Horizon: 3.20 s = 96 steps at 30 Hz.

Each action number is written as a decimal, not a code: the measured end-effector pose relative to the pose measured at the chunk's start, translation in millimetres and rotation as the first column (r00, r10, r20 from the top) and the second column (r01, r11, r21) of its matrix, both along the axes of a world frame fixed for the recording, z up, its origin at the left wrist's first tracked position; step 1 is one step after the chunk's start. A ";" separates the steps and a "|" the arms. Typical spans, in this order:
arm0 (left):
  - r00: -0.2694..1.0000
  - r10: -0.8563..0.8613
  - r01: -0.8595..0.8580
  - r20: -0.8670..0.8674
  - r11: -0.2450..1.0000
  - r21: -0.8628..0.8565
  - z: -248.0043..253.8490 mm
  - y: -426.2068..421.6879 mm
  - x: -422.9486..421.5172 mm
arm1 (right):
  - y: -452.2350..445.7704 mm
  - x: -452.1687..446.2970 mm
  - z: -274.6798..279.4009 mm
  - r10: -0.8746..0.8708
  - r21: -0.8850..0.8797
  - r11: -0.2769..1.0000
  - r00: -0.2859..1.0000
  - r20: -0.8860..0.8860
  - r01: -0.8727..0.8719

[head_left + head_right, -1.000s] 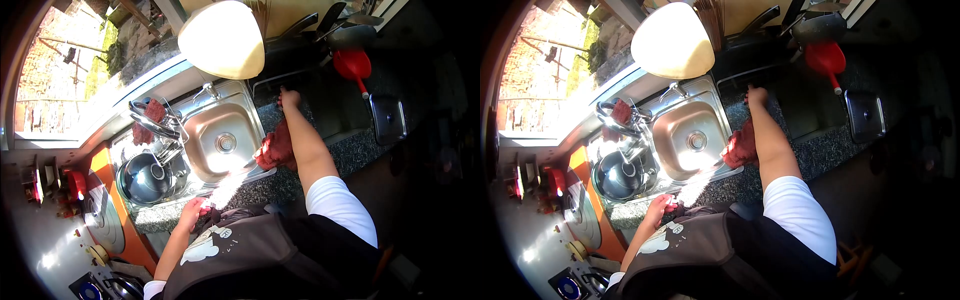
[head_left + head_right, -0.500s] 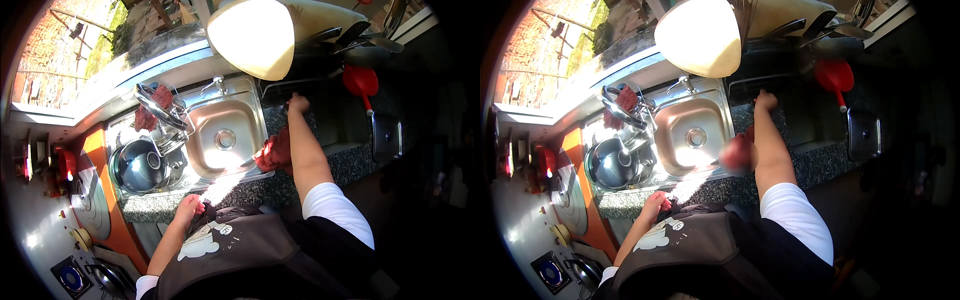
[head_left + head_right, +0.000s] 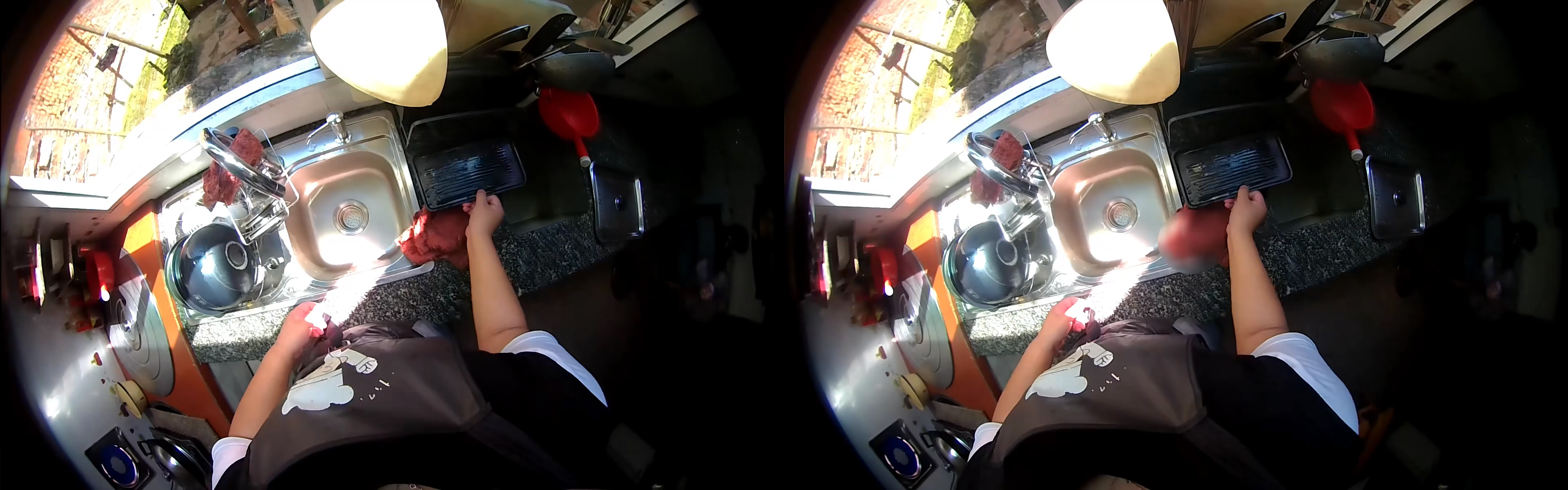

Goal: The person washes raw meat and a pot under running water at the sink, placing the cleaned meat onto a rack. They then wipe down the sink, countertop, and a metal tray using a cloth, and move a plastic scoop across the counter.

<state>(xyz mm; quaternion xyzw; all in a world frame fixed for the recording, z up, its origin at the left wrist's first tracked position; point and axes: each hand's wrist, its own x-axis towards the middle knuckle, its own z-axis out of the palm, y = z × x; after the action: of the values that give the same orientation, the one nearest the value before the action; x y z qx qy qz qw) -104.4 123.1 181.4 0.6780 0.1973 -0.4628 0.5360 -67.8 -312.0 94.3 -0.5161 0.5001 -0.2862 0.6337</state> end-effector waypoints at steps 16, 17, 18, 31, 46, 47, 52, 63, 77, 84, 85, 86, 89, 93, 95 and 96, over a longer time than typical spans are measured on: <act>0.980 -0.162 0.166 0.112 0.985 -0.034 -2.2 19.1 -4.4 | 108.7 -17.8 41.8 0.492 -0.913 0.281 0.861 -0.127 -0.295; 0.983 -0.142 0.146 0.113 0.989 -0.032 -4.6 22.1 -6.0 | 109.3 -15.5 37.7 0.469 -0.930 0.179 0.859 -0.206 -0.320; 0.986 -0.122 0.126 0.114 0.991 -0.031 -5.4 24.2 -7.0 | 110.6 -14.9 43.6 0.525 -0.929 0.135 0.820 -0.229 -0.346; 0.966 -0.038 0.069 0.257 0.991 -0.114 29.3 5.4 21.2 | 103.8 -13.7 56.0 0.674 -0.905 -0.134 0.633 -0.381 -0.403; 0.994 0.069 -0.103 -0.088 0.874 -0.476 75.9 -29.0 38.3 | 144.3 -31.0 96.3 0.772 -0.866 -0.182 0.478 -0.419 -0.465; 0.990 0.094 -0.128 -0.102 0.900 -0.416 73.5 -33.5 37.9 | 141.8 -30.1 86.6 0.755 -0.859 -0.216 0.479 -0.448 -0.464; 0.944 0.026 -0.146 -0.328 0.928 -0.344 21.2 -10.6 19.3 | 146.1 -39.6 49.9 0.705 -0.775 -0.408 0.373 -0.603 -0.482; 0.984 0.099 -0.121 -0.147 0.981 -0.153 48.0 -16.3 25.8 | 131.2 -36.1 94.0 0.843 -0.917 -0.088 0.460 -0.277 -0.389; 0.959 0.250 -0.258 -0.131 0.965 -0.049 -2.5 10.4 6.2 | 101.2 -38.4 64.7 0.671 -0.740 -0.532 0.329 -0.665 -0.411; 0.976 0.204 -0.210 -0.082 0.974 -0.081 -7.2 15.6 8.4 | 92.8 -38.8 81.0 0.762 -0.787 -0.386 0.314 -0.566 -0.481; 0.965 0.244 -0.250 -0.097 0.967 -0.051 -9.1 12.0 8.3 | 89.8 -36.6 74.4 0.774 -0.850 -0.412 0.365 -0.517 -0.329; 0.971 0.220 -0.228 -0.088 0.969 -0.094 -8.0 14.0 8.9 | 84.2 -34.9 67.3 0.825 -0.918 -0.131 0.472 -0.310 -0.374; 0.979 0.203 -0.199 0.016 0.973 -0.117 6.5 7.4 6.3 | 77.7 -38.8 87.4 0.584 -0.359 0.770 0.810 0.061 -0.528; 0.974 0.207 -0.216 -0.096 0.972 -0.094 3.1 13.4 7.5 | 27.8 -34.7 67.7 0.297 0.340 0.895 0.955 0.026 -0.288; 0.971 0.212 -0.225 -0.108 0.966 -0.124 -1.9 15.7 5.6 | 1.7 -35.8 38.6 0.280 0.459 0.853 0.960 0.000 -0.249; 0.970 0.217 -0.231 -0.112 0.964 -0.131 -1.7 16.8 3.5 | -10.5 -34.7 29.5 0.276 0.496 0.832 0.961 0.021 -0.250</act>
<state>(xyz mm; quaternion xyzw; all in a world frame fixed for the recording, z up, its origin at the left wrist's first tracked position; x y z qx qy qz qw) -100.9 139.9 179.7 0.5880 0.2644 -0.4443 0.6220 -102.5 -322.4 123.7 -0.4077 0.4970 -0.0457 0.7647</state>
